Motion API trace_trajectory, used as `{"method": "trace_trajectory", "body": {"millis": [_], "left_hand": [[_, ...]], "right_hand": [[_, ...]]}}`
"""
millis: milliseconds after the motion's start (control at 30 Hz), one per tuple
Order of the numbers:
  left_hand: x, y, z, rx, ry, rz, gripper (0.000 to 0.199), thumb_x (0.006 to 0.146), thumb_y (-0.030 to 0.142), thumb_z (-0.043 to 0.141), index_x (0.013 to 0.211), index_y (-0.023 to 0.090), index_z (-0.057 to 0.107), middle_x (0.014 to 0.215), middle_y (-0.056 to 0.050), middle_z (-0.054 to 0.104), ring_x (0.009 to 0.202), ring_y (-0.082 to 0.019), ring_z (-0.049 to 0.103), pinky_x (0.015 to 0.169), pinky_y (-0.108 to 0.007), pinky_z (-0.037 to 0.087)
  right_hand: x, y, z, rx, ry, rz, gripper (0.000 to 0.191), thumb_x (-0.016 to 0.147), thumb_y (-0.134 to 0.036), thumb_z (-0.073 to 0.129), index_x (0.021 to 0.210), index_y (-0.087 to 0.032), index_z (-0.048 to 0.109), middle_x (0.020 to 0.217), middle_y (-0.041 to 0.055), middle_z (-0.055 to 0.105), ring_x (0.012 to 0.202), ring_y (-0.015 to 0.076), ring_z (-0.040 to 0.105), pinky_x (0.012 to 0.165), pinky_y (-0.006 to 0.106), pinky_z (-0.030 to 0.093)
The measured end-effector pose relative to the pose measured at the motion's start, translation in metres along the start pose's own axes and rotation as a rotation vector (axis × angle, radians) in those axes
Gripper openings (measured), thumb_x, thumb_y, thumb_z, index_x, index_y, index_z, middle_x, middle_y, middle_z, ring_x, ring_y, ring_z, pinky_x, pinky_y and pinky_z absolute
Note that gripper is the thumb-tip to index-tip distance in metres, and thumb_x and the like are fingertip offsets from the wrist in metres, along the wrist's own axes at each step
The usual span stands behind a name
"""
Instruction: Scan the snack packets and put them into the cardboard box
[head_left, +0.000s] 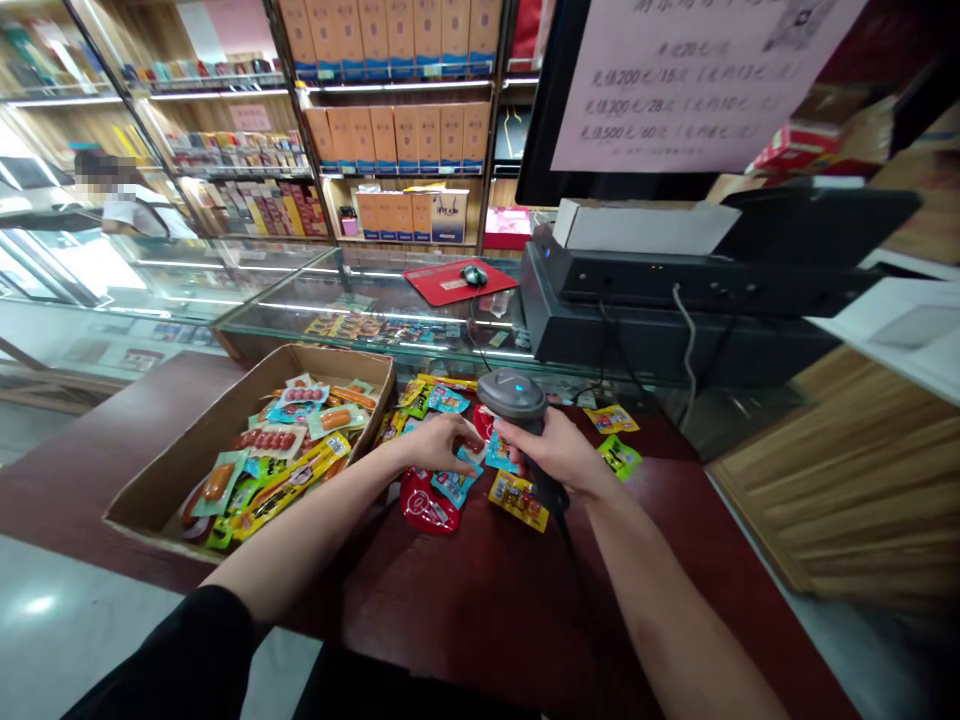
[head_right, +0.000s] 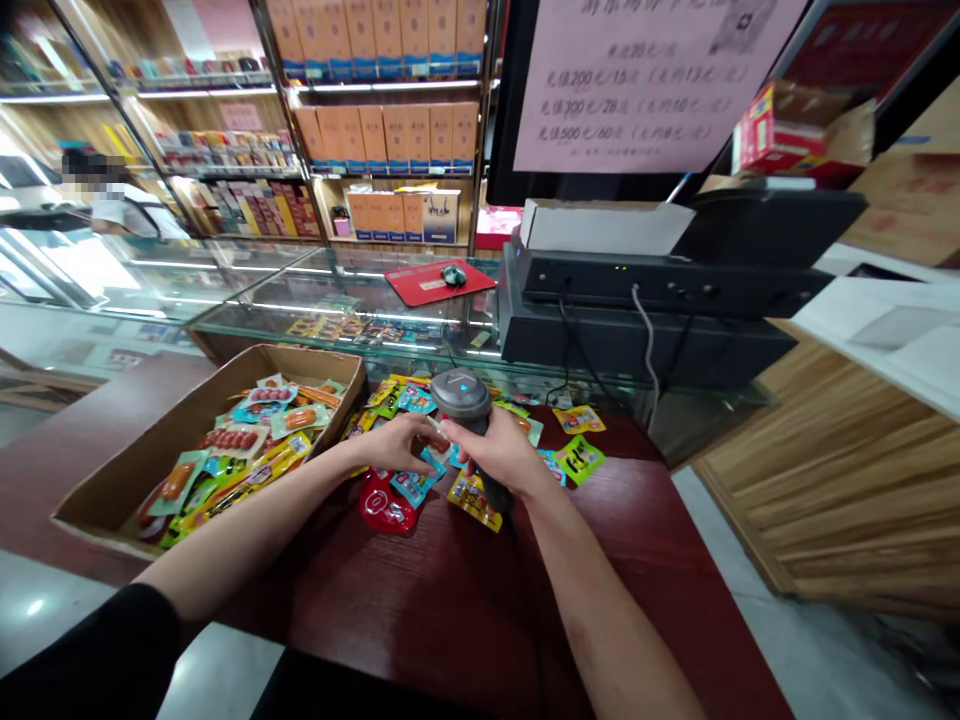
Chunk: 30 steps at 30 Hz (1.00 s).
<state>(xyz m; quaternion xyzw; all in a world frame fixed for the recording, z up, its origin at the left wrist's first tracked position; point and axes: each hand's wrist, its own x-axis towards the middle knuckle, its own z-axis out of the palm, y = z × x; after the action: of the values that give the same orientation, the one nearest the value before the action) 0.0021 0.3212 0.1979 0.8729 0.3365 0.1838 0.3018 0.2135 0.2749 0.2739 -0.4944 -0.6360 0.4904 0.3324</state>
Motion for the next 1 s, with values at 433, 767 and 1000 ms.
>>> {"method": "trace_trajectory", "body": {"millis": [433,767,1000], "left_hand": [[-0.001,0.000,-0.002,0.335,-0.114,-0.084,0.043,0.057,0.045,0.077,0.088,0.018,0.065,0.096,-0.007,0.064,0.097,-0.025,0.054,0.088,-0.033,0.040],[-0.010,-0.015,-0.028,0.073,-0.046,-0.382,0.034,0.057,0.042,0.076,0.078,0.016,0.070,0.064,0.002,0.062,0.061,-0.014,0.056,0.056,-0.022,0.039],[-0.018,-0.025,-0.053,-0.473,0.433,-0.507,0.043,0.046,0.037,0.084,0.072,0.015,0.058,0.066,0.002,0.063,0.059,-0.013,0.059,0.056,-0.024,0.049]], "right_hand": [[0.000,0.001,0.006,0.029,-0.011,0.012,0.027,0.076,-0.042,0.066,0.072,-0.017,0.056,0.051,-0.0013,0.056,0.038,0.0117,0.052,0.038,0.024,0.043],[-0.004,-0.005,0.006,0.002,-0.046,0.002,0.024,0.078,-0.039,0.065,0.071,-0.018,0.057,0.050,-0.0019,0.056,0.038,0.0108,0.051,0.038,0.023,0.042],[-0.002,-0.002,0.014,-0.018,-0.149,0.035,0.022,0.079,-0.039,0.065,0.083,-0.017,0.061,0.047,-0.0022,0.057,0.037,0.0113,0.052,0.036,0.022,0.043]]}}
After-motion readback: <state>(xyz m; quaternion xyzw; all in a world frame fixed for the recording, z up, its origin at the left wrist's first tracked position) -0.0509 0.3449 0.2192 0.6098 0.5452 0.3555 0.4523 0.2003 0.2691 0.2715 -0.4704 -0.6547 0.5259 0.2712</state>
